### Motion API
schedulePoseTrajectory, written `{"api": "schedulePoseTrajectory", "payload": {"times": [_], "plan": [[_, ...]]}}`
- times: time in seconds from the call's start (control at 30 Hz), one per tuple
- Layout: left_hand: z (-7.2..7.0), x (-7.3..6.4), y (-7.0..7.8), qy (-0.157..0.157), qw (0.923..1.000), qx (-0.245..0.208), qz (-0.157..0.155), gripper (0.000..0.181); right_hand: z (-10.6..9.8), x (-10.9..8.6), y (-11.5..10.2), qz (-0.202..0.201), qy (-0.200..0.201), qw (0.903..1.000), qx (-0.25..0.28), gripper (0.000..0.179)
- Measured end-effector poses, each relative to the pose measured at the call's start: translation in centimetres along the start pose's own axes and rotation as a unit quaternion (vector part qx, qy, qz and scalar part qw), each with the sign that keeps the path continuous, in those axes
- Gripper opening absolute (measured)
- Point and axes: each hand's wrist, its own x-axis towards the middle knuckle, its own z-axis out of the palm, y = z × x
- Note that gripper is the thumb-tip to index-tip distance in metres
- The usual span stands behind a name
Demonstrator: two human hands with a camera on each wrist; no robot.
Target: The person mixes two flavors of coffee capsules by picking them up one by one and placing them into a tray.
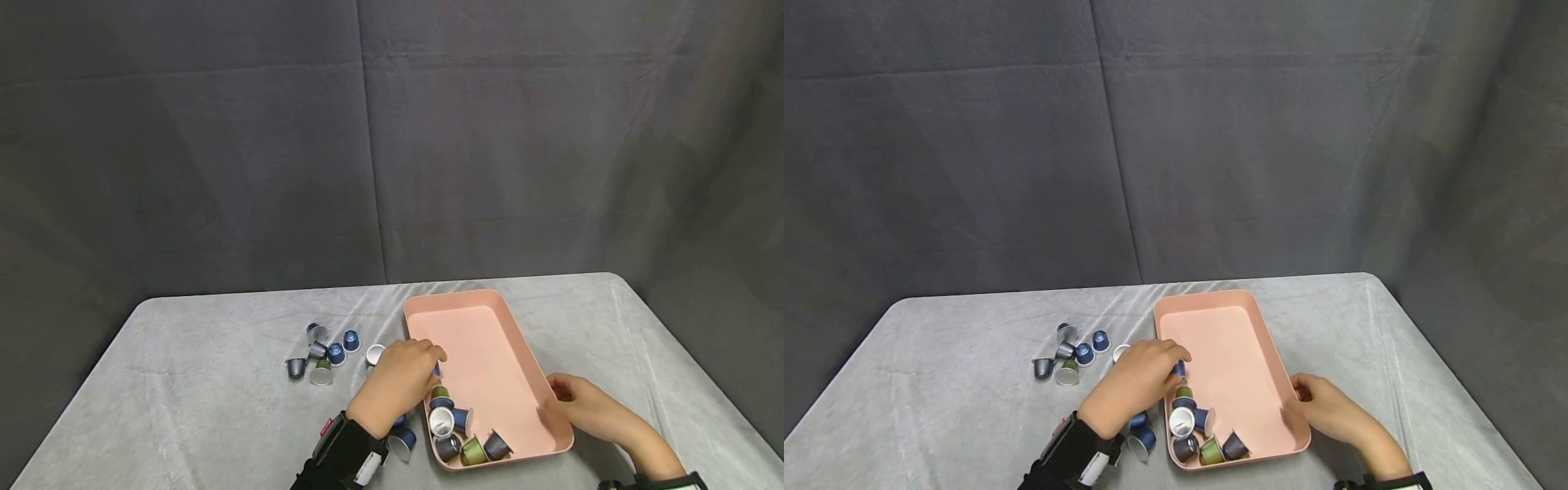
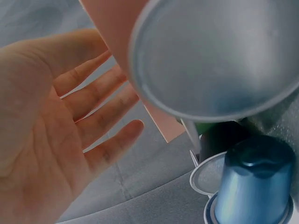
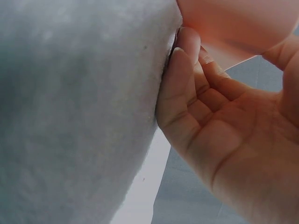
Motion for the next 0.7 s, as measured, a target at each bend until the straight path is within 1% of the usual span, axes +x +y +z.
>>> {"api": "schedulePoseTrajectory", "payload": {"times": [0.2,0.27,0.4,0.53,0.7], "plan": [[-0.3,0.1,-0.1,0.013,0.9999,-0.003,0.001,0.017,-0.1,-0.1,-0.1,0.001,0.0,1.0,-0.001,0.025],[-0.5,0.1,-0.2,0.014,0.9999,-0.004,-0.002,0.017,-0.1,-0.1,-0.2,0.002,0.0,1.0,-0.002,0.025],[-0.9,0.0,-0.6,0.01,0.9995,-0.024,-0.016,0.02,-0.1,0.0,-0.2,0.003,0.001,1.0,-0.002,0.024],[-1.6,-0.2,-1.4,0.001,0.9983,-0.04,-0.042,0.024,0.0,0.0,-0.2,0.002,0.004,1.0,-0.005,0.024],[-2.5,-0.6,-2.6,-0.012,0.9945,-0.058,-0.087,0.028,0.1,-0.1,-0.2,0.001,0.007,0.9999,-0.008,0.025]]}}
